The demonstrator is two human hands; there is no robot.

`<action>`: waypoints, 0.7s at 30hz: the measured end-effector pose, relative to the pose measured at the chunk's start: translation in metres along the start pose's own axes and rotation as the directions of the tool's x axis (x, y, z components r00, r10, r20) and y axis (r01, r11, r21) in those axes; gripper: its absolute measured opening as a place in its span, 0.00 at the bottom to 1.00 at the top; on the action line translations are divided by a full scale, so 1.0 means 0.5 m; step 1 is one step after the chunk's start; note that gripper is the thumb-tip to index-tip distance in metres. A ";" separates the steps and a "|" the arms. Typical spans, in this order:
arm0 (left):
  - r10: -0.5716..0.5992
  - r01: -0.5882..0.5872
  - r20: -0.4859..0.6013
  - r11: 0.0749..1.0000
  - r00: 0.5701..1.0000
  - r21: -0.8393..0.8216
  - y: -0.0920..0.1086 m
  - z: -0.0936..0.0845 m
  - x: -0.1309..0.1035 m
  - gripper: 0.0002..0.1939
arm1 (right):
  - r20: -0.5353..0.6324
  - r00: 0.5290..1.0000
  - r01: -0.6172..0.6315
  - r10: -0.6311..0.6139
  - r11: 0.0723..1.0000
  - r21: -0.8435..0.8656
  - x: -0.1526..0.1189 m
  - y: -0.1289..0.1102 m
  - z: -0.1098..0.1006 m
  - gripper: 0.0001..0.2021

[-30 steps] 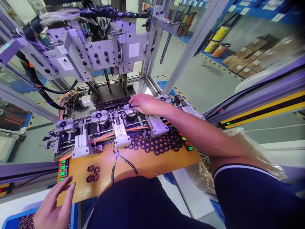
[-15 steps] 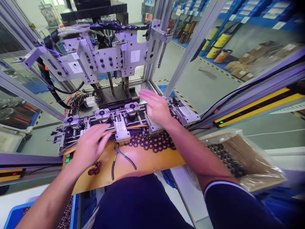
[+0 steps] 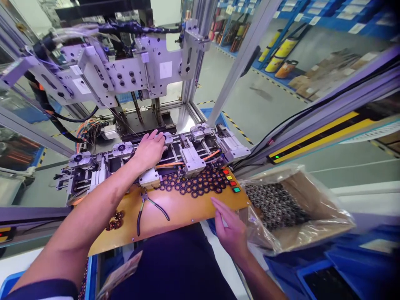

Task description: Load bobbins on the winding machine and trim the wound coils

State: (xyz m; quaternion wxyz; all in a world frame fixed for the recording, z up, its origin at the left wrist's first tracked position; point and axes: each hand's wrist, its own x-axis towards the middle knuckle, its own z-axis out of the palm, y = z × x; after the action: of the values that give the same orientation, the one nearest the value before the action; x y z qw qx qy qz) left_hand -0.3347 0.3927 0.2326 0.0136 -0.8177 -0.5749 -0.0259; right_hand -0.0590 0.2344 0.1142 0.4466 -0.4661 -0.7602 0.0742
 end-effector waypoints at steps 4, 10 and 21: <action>-0.007 0.007 0.029 1.000 1.000 -0.006 0.007 -0.002 0.016 0.19 | 0.077 0.994 -0.073 0.076 0.997 -0.034 -0.030 0.013 0.039 0.15; -0.029 0.016 -0.105 0.993 0.994 -0.121 0.029 -0.046 -0.047 0.35 | 0.266 0.964 -0.029 0.028 1.000 0.000 0.025 0.037 0.137 0.09; -0.295 0.135 -0.142 0.746 0.945 -0.652 0.106 0.003 -0.415 0.20 | 0.346 0.936 -0.088 -0.057 0.918 0.387 0.085 -0.046 0.119 0.07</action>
State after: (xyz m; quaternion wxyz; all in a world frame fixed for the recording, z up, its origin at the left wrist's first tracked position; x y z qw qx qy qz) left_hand -0.3546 0.1799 0.2196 -0.1974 -0.6927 -0.6175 -0.3161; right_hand -0.1254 0.2727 0.1172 0.3885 -0.3512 -0.7926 0.3121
